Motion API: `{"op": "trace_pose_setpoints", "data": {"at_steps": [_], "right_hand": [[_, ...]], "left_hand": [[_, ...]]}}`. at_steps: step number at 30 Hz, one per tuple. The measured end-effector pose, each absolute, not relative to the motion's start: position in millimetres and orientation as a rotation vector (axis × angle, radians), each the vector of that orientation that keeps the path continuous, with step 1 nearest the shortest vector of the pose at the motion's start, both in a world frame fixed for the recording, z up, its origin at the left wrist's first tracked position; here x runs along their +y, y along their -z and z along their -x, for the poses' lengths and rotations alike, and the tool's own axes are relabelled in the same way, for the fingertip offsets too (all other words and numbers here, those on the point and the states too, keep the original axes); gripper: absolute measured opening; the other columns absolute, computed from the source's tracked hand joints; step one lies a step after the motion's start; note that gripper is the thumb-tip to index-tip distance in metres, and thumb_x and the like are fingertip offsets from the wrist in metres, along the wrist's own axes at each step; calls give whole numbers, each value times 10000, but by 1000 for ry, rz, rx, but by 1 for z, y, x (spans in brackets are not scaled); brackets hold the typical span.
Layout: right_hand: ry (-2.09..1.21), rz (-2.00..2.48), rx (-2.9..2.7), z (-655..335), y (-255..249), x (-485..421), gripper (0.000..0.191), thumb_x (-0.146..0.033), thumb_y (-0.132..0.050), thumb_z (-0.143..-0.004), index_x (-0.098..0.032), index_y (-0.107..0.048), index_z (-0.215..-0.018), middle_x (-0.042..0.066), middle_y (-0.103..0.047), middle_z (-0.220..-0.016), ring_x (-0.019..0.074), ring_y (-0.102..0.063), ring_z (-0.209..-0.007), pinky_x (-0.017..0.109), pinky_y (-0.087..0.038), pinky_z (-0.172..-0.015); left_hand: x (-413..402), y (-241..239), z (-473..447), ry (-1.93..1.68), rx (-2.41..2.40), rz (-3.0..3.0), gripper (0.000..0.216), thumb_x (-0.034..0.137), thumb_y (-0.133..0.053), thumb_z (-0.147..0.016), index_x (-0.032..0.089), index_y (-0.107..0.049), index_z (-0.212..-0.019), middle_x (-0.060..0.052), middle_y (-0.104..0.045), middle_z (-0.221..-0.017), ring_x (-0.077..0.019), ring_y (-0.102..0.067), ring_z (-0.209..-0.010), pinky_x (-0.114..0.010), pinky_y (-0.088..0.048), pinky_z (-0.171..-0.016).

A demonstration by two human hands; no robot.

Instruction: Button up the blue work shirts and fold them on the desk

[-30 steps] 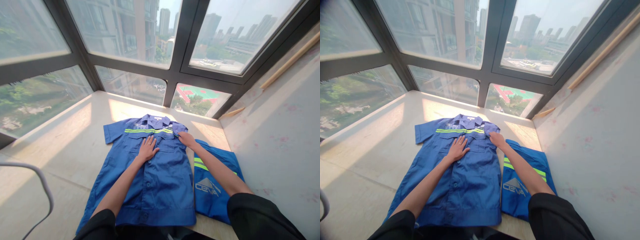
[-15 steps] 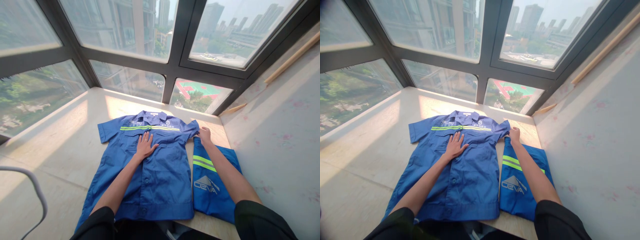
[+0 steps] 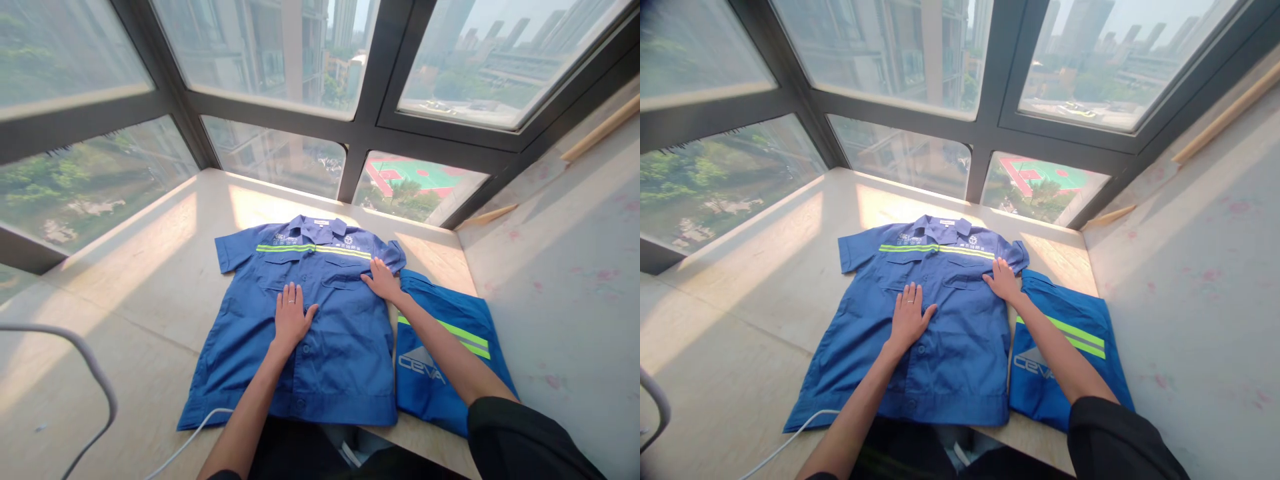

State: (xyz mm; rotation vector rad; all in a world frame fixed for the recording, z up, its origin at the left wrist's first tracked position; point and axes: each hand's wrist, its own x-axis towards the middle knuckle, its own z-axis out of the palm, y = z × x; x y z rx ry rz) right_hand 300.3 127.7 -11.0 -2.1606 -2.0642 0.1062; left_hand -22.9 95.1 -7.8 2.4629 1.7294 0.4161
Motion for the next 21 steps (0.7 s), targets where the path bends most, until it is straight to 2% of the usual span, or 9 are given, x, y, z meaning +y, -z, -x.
{"op": "trace_pose_setpoints", "data": {"at_steps": [3, 6, 10, 13, 17, 21], "right_hand": [[-139, 2182, -2118, -316, 24, 129, 690, -500, -372, -952, -37, -348, -1464, 253, -300, -1553, 371, -267, -1447, 542, -279, -1128], [-147, 2136, -2196, -324, 22, 126, 686, -493, -389, -946, -48, -343, -1466, 252, -299, -1554, 359, -278, -1444, 536, -290, -1127], [-49, 2147, -2163, -304, 5, 120, 660, -377, -462, -916, -58, -329, -1478, 246, -295, -1558, 389, -263, -1443, 601, -244, -1130], [-52, 1945, -2232, -267, -14, 122, 656, -253, -487, -879, -64, -338, -1489, 213, -314, -1559, 353, -268, -1449, 551, -243, -1160], [-210, 1552, -2361, -207, -39, 141, 583, -148, -404, -887, -147, -421, -1470, 124, -452, -1497, 252, -407, -1387, 460, -335, -1152], [-351, 1498, -2416, -168, -45, 168, 527, -53, -379, -876, -157, -552, -1363, 109, -599, -1357, 230, -543, -1262, 400, -425, -1084]], "left_hand": [[90, 8, 35, -379, 1694, -2469, 708, 582, -324, -956, 102, -418, -1468, -204, -368, -1535, -346, -303, -1445, -532, -258, -1169], [92, 7, 46, -375, 1619, -2436, 611, 518, -313, -979, 127, -507, -1407, -175, -388, -1532, -329, -309, -1445, -528, -296, -1155], [103, -2, 54, -526, 1572, -2309, 428, 354, -360, -981, 180, -649, -1246, -132, -567, -1393, -278, -484, -1328, -473, -407, -1094], [120, -14, 50, -655, 1572, -2209, 360, 253, -430, -936, 189, -679, -1187, -108, -673, -1210, -240, -598, -1145, -398, -472, -1023], [153, -27, 31, -655, 1569, -2202, 335, 191, -462, -915, 192, -687, -1164, -89, -686, -1122, -220, -612, -1056, -342, -490, -966], [185, -33, 14, -401, 1514, -2309, 296, 233, -538, -910, 209, -682, -1167, -93, -663, -1117, -222, -627, -1037, -309, -499, -897]]}}
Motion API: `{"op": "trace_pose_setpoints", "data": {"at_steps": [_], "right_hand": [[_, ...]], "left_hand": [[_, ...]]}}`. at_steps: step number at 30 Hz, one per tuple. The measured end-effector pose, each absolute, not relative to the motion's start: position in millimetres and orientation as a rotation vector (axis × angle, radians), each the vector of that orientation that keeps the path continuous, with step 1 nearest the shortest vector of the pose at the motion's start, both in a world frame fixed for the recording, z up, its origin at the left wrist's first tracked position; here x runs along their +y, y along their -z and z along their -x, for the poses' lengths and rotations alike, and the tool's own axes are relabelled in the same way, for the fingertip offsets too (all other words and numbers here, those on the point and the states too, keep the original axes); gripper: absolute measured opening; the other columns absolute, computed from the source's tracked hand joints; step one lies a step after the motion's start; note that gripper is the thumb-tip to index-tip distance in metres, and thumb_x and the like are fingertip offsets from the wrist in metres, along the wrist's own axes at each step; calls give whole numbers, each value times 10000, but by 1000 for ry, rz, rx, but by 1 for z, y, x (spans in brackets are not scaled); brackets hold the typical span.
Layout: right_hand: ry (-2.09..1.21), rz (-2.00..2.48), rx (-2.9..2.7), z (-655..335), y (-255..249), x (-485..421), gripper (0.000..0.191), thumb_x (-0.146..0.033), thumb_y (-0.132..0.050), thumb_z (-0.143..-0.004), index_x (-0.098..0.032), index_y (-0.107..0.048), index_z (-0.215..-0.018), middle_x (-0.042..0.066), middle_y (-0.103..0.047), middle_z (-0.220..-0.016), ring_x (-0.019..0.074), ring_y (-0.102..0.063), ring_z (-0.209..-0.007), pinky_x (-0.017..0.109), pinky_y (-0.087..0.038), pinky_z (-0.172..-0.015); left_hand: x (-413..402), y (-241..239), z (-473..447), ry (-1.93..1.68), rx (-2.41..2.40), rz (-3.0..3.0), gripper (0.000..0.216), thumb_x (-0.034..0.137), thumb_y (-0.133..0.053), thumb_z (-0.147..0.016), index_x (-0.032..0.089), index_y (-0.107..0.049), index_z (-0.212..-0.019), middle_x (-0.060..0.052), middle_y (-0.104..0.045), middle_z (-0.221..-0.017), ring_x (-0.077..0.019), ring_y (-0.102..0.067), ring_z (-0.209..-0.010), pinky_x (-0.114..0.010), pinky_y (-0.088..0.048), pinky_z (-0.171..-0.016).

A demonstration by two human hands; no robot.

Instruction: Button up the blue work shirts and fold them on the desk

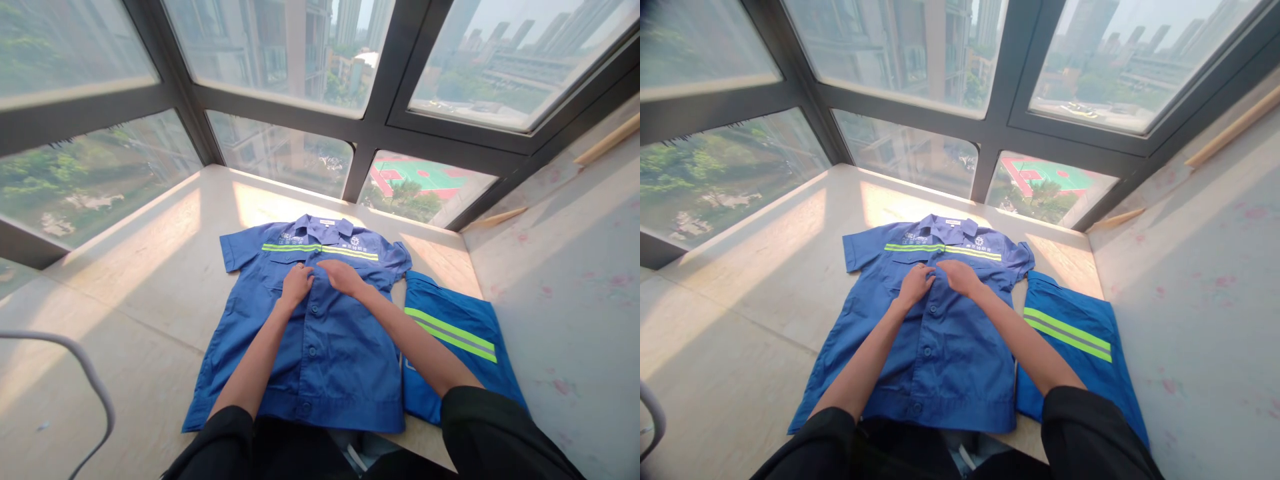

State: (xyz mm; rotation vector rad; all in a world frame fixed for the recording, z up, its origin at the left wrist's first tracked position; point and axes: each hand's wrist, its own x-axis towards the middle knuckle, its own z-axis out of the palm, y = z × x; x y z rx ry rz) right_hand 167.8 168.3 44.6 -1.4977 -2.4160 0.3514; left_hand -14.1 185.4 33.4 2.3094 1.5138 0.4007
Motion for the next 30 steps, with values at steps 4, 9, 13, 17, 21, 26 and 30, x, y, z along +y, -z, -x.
{"op": "trace_pose_setpoints", "data": {"at_steps": [4, 9, 13, 17, 21, 26, 30], "right_hand": [[-431, 1656, -2369, -164, -30, 184, 507, -85, -464, -886, -133, -508, -1388, 142, -602, -1319, 249, -572, -1211, 394, -474, -1026], [-382, 1602, -2376, -175, -13, 181, 621, -56, -427, -887, -204, -384, -1489, 124, -402, -1515, 225, -486, -1310, 361, -477, -1029], [-345, 1479, -2569, -174, -13, 180, 652, -19, -416, -856, -278, -441, -1454, 55, -327, -1578, 215, -525, -1276, 344, -498, -993], [-328, 1402, -2641, -169, -16, 182, 442, -73, -404, -925, -212, -578, -1307, 90, -544, -1400, 202, -610, -1124, 322, -520, -907], [-226, 1371, -2719, -170, -21, 183, 395, -122, -431, -955, -238, -573, -1305, 94, -594, -1257, 175, -631, -911, 283, -505, -768], [-139, 1347, -2829, -172, -24, 188, 303, -166, -447, -969, -244, -630, -1197, 79, -593, -1086, 153, -575, -806, 248, -446, -668], [-77, 1327, -2786, -174, -24, 189, 203, -162, -461, -962, -201, -652, -1016, 85, -584, -1117, 157, -564, -866, 239, -438, -678]], "left_hand": [[205, -37, 10, -257, 1536, -2321, 422, 321, -607, -894, 204, -589, -1299, -111, -652, -1142, -233, -651, -992, -307, -503, -833], [218, -35, 11, -152, 1526, -2291, 295, 302, -582, -906, 223, -673, -1175, -95, -685, -1099, -235, -648, -1028, -291, -484, -857], [218, -33, 11, -138, 1540, -2288, 248, 269, -523, -926, 220, -711, -1079, -100, -685, -1048, -236, -657, -993, -296, -490, -831], [212, -34, 7, -172, 1597, -2290, 236, 269, -529, -923, 216, -698, -1078, -105, -656, -1095, -239, -657, -989, -306, -496, -825], [211, -35, 0, -285, 1682, -2262, 348, 268, -546, -916, 203, -587, -1256, -130, -595, -1237, -239, -649, -1023, -310, -499, -841], [234, -36, -9, -455, 1746, -2209, 411, 208, -460, -937, 166, -511, -1343, -151, -570, -1292, -258, -618, -1102, -331, -497, -886], [267, -41, -19, -535, 1650, -2359, 488, 200, -475, -914, 177, -466, -1401, -163, -529, -1344, -271, -584, -1149, -351, -493, -918]]}}
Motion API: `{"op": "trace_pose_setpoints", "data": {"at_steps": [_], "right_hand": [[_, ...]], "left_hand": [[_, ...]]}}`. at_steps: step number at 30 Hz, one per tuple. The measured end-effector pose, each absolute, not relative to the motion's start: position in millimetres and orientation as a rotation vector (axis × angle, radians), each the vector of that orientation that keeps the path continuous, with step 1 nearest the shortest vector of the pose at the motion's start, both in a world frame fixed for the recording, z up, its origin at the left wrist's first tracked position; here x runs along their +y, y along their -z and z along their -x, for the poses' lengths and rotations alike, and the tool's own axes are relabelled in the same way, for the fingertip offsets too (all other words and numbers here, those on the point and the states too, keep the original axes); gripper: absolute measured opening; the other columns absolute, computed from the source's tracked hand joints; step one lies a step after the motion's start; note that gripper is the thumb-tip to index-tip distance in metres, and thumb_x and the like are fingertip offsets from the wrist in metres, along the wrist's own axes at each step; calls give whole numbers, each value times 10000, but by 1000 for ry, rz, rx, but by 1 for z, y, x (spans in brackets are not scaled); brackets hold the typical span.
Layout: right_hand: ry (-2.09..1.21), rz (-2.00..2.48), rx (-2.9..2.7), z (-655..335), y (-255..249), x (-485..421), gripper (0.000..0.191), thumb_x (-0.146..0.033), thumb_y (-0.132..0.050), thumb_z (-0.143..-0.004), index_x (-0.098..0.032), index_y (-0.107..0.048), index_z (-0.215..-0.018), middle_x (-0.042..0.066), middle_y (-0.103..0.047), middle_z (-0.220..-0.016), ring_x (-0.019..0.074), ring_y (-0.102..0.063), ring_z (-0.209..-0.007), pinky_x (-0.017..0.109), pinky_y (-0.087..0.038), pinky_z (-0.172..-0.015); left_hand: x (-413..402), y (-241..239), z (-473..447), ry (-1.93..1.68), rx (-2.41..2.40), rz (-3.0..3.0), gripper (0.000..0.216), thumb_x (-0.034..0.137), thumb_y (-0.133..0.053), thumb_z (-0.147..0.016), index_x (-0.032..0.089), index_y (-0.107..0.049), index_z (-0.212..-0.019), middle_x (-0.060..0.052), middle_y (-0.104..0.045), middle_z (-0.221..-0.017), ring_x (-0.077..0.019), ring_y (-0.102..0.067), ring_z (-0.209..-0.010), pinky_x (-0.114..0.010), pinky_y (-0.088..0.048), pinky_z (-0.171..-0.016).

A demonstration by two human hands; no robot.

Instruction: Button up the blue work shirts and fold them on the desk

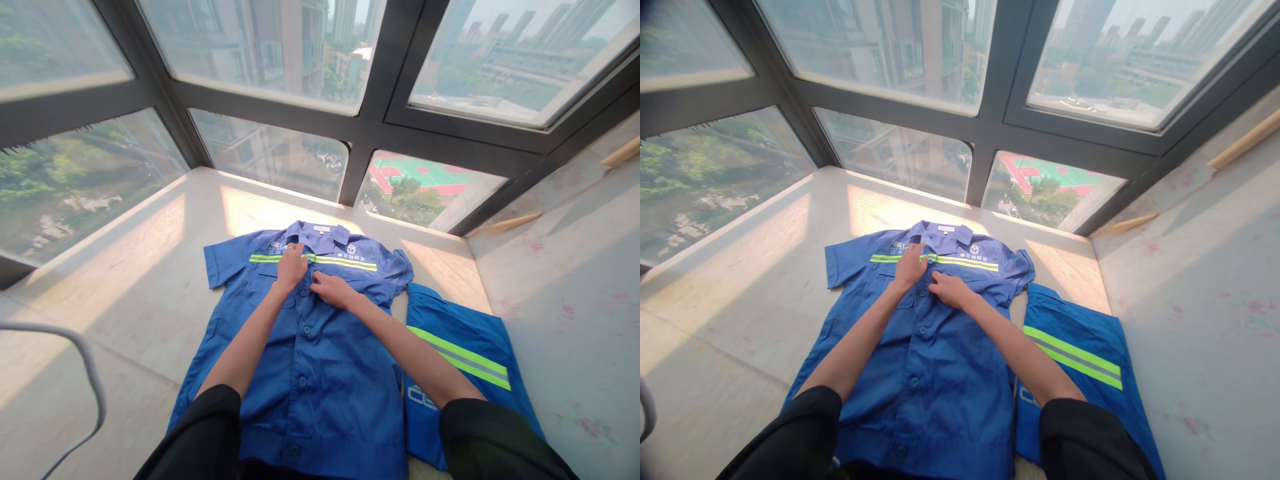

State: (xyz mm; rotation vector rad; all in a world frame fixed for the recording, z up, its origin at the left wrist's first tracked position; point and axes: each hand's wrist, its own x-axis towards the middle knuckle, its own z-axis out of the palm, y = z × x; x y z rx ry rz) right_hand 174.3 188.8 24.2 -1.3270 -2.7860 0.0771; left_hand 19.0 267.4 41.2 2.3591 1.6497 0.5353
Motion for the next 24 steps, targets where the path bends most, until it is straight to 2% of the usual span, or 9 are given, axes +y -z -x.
{"op": "trace_pose_setpoints", "data": {"at_steps": [2, 4, 6, 8, 11, 15, 19, 22, 24], "right_hand": [[-69, 1287, -2761, -177, -23, 188, 192, -135, -463, -949, -193, -634, -1012, 93, -568, -1214, 156, -573, -893, 240, -443, -680], [-76, 1235, -2740, -182, -21, 186, 196, -102, -456, -936, -182, -613, -1023, 96, -556, -1279, 156, -584, -912, 241, -446, -676], [-94, 1187, -2724, -185, -16, 185, 193, -78, -453, -926, -172, -598, -1012, 91, -597, -1214, 156, -590, -894, 243, -443, -679], [-90, 1159, -2694, -187, -10, 183, 176, -75, -460, -920, -168, -597, -982, 77, -636, -1072, 160, -584, -843, 252, -440, -699], [-32, 1136, -2592, -187, -1, 180, 188, -91, -457, -929, -172, -612, -998, 75, -628, -981, 168, -553, -805, 273, -432, -735], [16, 1132, -2432, -185, 8, 175, 255, -113, -419, -959, -195, -639, -1058, 65, -577, -913, 167, -506, -790, 269, -415, -721], [-18, 1165, -2368, -186, 13, 172, 247, -104, -431, -943, -196, -661, -951, 51, -525, -867, 158, -470, -745, 255, -405, -672], [-56, 1192, -2327, -188, 14, 171, 224, -70, -444, -905, -187, -635, -917, 74, -546, -960, 162, -508, -788, 257, -443, -707], [-81, 1203, -2303, -188, 15, 171, 220, -54, -448, -882, -182, -613, -952, 101, -564, -1077, 179, -549, -876, 276, -474, -776]], "left_hand": [[287, -45, -24, -452, 1501, -2533, 549, 141, -471, -883, 218, -450, -1427, -153, -488, -1403, -273, -568, -1173, -363, -480, -935], [306, -50, -27, -265, 1308, -2698, 580, 97, -480, -842, 260, -497, -1398, -131, -474, -1432, -279, -564, -1180, -376, -469, -939], [324, -55, -28, -61, 1158, -2778, 511, 109, -531, -803, 269, -614, -1281, -112, -544, -1364, -281, -582, -1148, -374, -465, -923], [337, -59, -29, 56, 1106, -2785, 355, 158, -584, -780, 246, -719, -1097, -101, -643, -1202, -275, -612, -1077, -355, -467, -892], [346, -63, -33, 43, 1151, -2769, 227, 237, -551, -834, 194, -758, -918, -117, -684, -1041, -274, -633, -986, -353, -474, -835], [336, -55, -41, -103, 1312, -2725, 331, 284, -442, -917, 145, -737, -977, -162, -647, -1107, -286, -639, -939, -388, -481, -798], [319, -35, -47, -221, 1445, -2649, 336, 254, -400, -940, 155, -681, -1095, -149, -598, -1202, -254, -654, -920, -357, -499, -767], [309, -26, -44, -450, 1510, -2525, 372, 215, -452, -913, 185, -572, -1264, -134, -492, -1377, -220, -648, -953, -322, -508, -781], [300, -27, -38, -645, 1543, -2414, 426, 195, -482, -893, 184, -513, -1318, -135, -471, -1397, -204, -636, -974, -305, -505, -813]]}}
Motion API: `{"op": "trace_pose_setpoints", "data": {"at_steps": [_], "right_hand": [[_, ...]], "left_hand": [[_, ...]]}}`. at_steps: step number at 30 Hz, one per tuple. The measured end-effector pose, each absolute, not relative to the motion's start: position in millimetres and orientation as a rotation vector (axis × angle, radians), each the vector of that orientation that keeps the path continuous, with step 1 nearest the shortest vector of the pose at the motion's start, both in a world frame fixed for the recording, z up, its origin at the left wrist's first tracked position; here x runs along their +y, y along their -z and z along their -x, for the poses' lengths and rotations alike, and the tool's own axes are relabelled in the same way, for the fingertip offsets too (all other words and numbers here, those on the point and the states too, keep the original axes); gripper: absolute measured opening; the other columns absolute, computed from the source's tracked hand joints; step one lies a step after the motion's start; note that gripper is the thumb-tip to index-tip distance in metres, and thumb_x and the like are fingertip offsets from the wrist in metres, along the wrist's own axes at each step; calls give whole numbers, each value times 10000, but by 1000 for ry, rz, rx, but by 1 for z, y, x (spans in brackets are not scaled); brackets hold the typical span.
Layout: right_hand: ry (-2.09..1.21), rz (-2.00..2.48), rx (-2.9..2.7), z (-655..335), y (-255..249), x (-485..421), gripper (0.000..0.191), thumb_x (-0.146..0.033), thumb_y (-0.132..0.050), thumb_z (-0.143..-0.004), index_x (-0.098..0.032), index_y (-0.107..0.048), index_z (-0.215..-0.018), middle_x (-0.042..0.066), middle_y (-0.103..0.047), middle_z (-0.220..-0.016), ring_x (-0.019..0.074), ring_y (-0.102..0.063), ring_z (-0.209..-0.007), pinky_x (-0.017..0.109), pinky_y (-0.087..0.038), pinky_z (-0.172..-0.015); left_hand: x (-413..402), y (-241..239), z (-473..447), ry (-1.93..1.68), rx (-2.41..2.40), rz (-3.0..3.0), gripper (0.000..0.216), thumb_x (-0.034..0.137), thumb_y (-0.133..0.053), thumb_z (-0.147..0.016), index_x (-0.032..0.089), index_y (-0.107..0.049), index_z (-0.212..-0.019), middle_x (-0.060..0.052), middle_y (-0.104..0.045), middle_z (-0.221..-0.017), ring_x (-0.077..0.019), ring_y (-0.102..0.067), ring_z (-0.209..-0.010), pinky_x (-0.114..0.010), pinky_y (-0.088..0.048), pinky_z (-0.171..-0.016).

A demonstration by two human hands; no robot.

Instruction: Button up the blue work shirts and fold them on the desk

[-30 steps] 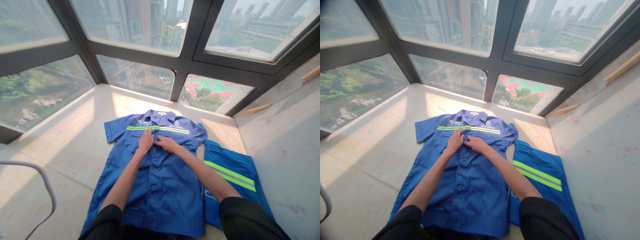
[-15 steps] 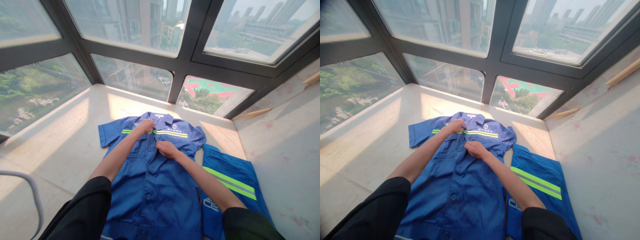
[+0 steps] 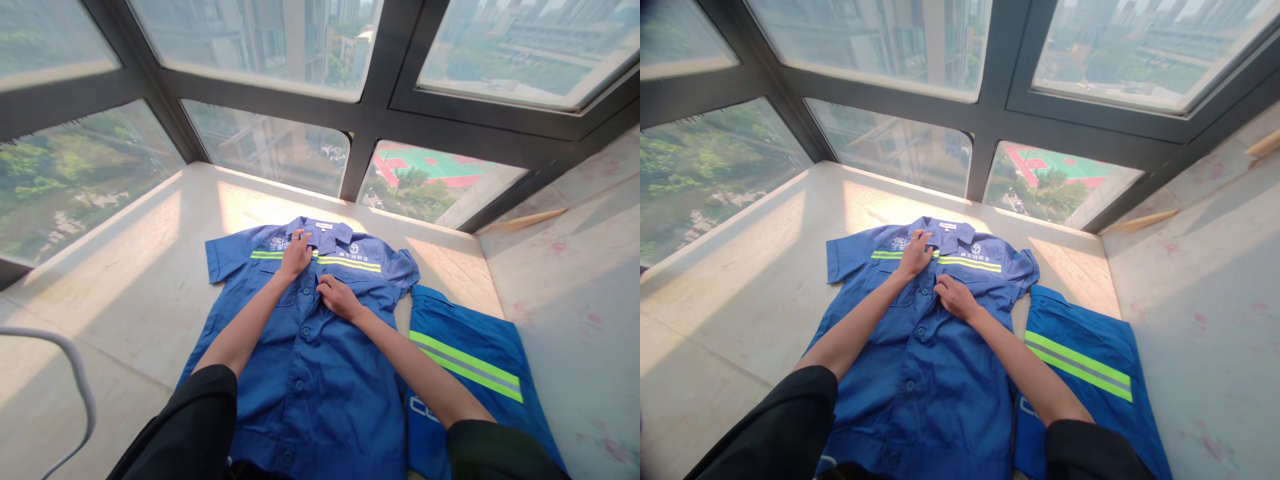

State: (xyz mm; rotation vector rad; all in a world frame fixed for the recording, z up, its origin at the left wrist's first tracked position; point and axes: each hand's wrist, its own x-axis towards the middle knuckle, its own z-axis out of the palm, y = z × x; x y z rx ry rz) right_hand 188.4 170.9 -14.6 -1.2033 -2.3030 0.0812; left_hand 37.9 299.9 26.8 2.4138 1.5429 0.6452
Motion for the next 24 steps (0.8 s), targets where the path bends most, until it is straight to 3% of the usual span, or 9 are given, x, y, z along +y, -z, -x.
{"op": "trace_pose_setpoints", "data": {"at_steps": [4, 7, 11, 14, 19, 24], "right_hand": [[-130, 1216, -2301, -190, 13, 172, 214, -52, -445, -867, -172, -577, -985, 145, -549, -1269, 215, -567, -1072, 317, -484, -885], [-196, 1192, -2391, -193, 7, 177, 208, -62, -439, -870, -180, -570, -980, 135, -583, -1255, 206, -586, -1051, 307, -488, -843], [-231, 1133, -2628, -201, -11, 191, 222, -78, -480, -857, -167, -586, -1031, 93, -645, -1036, 191, -594, -913, 278, -468, -765], [-150, 1180, -2789, -208, -29, 203, 206, -107, -499, -869, -174, -627, -1016, 94, -622, -1067, 193, -567, -911, 285, -443, -784], [-26, 1500, -2766, -213, -48, 218, 183, -133, -501, -889, -165, -681, -906, 122, -601, -1039, 217, -560, -886, 298, -419, -718], [-35, 1696, -2702, -204, -54, 222, 225, -214, -471, -946, -193, -693, -978, 122, -636, -968, 222, -599, -834, 288, -395, -655]], "left_hand": [[266, -31, -20, -764, 1568, -2235, 302, 214, -484, -899, 169, -572, -1185, -97, -620, -1127, -182, -623, -895, -296, -497, -831], [232, -25, -7, -574, 1468, -2197, 213, 260, -546, -879, 177, -632, -1055, -54, -649, -942, -181, -619, -844, -290, -500, -818], [203, -15, 1, -455, 1465, -2277, 368, 299, -566, -890, 169, -608, -1232, -112, -598, -1145, -214, -617, -985, -311, -481, -898], [199, -16, -1, -341, 1518, -2333, 455, 338, -533, -919, 185, -539, -1348, -133, -562, -1195, -235, -621, -1010, -324, -482, -887], [204, -25, -9, -220, 1563, -2354, 426, 366, -482, -948, 253, -555, -1352, -112, -558, -1167, -224, -643, -960, -305, -495, -817], [211, -26, -5, -182, 1521, -2269, 461, 401, -508, -935, 269, -542, -1376, -111, -549, -1220, -233, -645, -1000, -322, -502, -851]]}}
